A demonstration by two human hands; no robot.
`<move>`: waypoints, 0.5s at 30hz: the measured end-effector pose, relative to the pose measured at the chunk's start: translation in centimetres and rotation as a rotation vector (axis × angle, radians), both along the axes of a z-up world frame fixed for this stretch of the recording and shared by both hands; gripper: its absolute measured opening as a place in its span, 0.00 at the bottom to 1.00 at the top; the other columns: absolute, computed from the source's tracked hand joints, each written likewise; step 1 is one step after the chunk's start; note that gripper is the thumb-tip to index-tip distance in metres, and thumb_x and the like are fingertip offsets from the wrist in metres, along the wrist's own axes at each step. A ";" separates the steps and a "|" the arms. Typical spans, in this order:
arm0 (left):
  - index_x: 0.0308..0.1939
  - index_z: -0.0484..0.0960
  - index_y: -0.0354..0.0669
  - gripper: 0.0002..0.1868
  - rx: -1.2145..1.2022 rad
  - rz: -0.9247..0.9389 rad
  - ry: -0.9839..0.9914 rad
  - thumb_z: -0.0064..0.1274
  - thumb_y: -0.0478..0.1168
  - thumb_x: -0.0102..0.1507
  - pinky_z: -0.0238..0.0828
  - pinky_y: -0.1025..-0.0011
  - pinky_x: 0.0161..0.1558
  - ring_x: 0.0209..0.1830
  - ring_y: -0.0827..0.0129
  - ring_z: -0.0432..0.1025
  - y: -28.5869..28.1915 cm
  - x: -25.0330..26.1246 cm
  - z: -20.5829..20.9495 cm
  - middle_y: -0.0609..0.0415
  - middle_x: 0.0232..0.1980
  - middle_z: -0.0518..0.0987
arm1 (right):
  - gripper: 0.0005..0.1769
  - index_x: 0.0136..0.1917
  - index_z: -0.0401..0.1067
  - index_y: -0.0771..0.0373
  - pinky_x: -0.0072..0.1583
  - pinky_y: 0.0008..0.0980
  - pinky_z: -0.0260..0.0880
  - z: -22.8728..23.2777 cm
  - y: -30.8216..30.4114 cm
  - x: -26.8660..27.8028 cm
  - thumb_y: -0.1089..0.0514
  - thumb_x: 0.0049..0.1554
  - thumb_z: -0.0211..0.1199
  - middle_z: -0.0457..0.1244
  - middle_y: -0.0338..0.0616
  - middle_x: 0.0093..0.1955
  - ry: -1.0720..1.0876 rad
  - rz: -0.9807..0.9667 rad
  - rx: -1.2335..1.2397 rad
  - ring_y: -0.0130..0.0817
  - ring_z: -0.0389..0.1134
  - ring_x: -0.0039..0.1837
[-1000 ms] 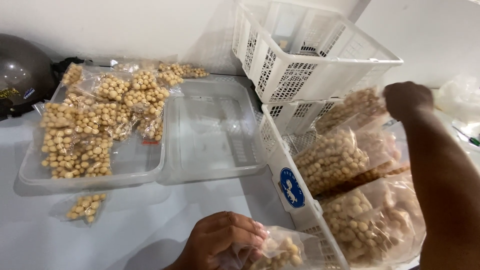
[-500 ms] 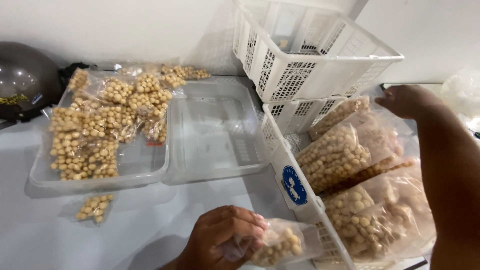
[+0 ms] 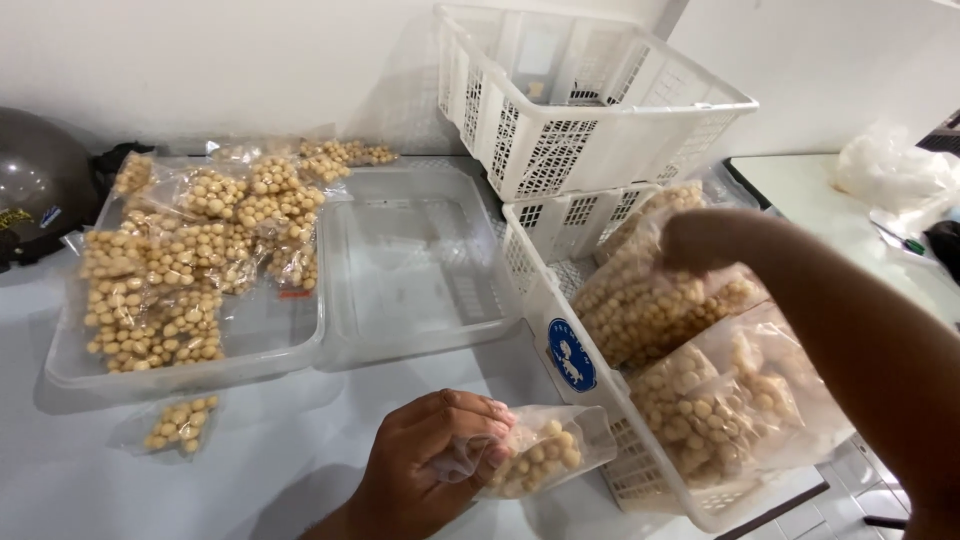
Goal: Manually filling small plastic bags with round snack items and organizing them into crates.
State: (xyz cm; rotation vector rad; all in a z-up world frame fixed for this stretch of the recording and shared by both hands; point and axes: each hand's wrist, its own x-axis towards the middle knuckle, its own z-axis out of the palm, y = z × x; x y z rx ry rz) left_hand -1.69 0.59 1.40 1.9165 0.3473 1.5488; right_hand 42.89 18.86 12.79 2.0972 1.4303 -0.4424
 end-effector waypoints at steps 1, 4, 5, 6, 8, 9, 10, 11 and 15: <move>0.46 0.86 0.43 0.11 0.000 0.000 0.000 0.61 0.45 0.77 0.97 0.60 0.55 0.51 0.56 0.93 0.0 0.0 0.0 0.47 0.48 0.94 | 0.15 0.53 0.86 0.70 0.33 0.16 0.68 0.2 1.1 0.8 0.58 0.78 0.66 0.72 0.42 0.38 0.000 0.000 0.000 0.23 0.61 0.32; 0.47 0.88 0.41 0.08 0.004 -0.006 -0.016 0.63 0.42 0.76 0.97 0.61 0.55 0.50 0.57 0.93 0.1 0.1 0.0 0.48 0.47 0.93 | 0.25 0.45 0.87 0.51 0.58 0.24 0.79 1.3 3.0 2.2 0.52 0.78 0.54 0.73 0.28 0.43 -0.229 0.473 0.073 0.22 0.68 0.42; 0.47 0.88 0.42 0.09 0.003 -0.003 -0.012 0.63 0.43 0.76 0.97 0.61 0.55 0.50 0.57 0.93 0.2 0.1 0.0 0.49 0.47 0.94 | 0.23 0.53 0.89 0.49 0.59 0.33 0.80 2.0 3.2 1.7 0.49 0.78 0.53 0.77 0.33 0.51 -0.241 0.410 0.158 0.30 0.74 0.49; 0.47 0.88 0.42 0.09 -0.002 0.003 -0.008 0.63 0.44 0.76 0.96 0.61 0.55 0.50 0.57 0.93 0.1 0.1 0.0 0.49 0.48 0.94 | 0.24 0.61 0.90 0.48 0.59 0.43 0.81 2.6 3.4 1.1 0.45 0.78 0.51 0.81 0.38 0.59 -0.251 0.350 0.241 0.38 0.81 0.56; 0.48 0.88 0.42 0.09 0.011 -0.001 -0.012 0.62 0.44 0.77 0.97 0.60 0.56 0.51 0.57 0.93 0.2 0.1 -0.2 0.48 0.48 0.94 | 0.17 0.70 0.85 0.40 0.58 0.38 0.86 5.0 2.6 -1.6 0.51 0.78 0.57 0.78 0.24 0.66 -0.394 0.363 0.221 0.33 0.80 0.64; 0.49 0.87 0.42 0.09 0.024 -0.010 -0.013 0.62 0.44 0.77 0.97 0.60 0.57 0.52 0.57 0.93 0.3 0.1 -0.3 0.47 0.49 0.93 | 0.24 0.79 0.80 0.31 0.56 0.33 0.92 6.1 2.3 -3.0 0.56 0.77 0.62 0.75 0.10 0.74 -0.535 0.370 0.202 0.28 0.80 0.72; 0.49 0.87 0.42 0.09 0.023 -0.007 -0.012 0.62 0.44 0.77 0.97 0.60 0.57 0.52 0.57 0.93 0.3 0.0 -0.4 0.47 0.49 0.93 | 0.24 0.79 0.80 0.31 0.56 0.33 0.92 5.7 3.0 -1.9 0.56 0.77 0.62 0.75 0.10 0.74 -0.533 0.373 0.202 0.28 0.80 0.72; 0.48 0.88 0.42 0.08 0.022 -0.001 -0.012 0.63 0.43 0.76 0.97 0.59 0.58 0.52 0.58 0.93 0.3 0.1 -0.6 0.48 0.49 0.93 | 0.22 0.70 0.82 0.32 0.54 0.33 0.87 5.3 3.7 -0.7 0.60 0.72 0.63 0.77 0.16 0.63 -0.615 0.399 0.262 0.33 0.82 0.65; 0.48 0.86 0.42 0.09 0.070 0.000 -0.019 0.62 0.44 0.77 0.98 0.59 0.59 0.52 0.58 0.93 0.4 0.2 -0.3 0.49 0.48 0.93 | 0.10 0.57 0.84 0.46 0.48 0.35 0.86 2.5 4.5 1.6 0.58 0.77 0.63 0.80 0.26 0.45 -0.840 0.556 0.285 0.31 0.83 0.46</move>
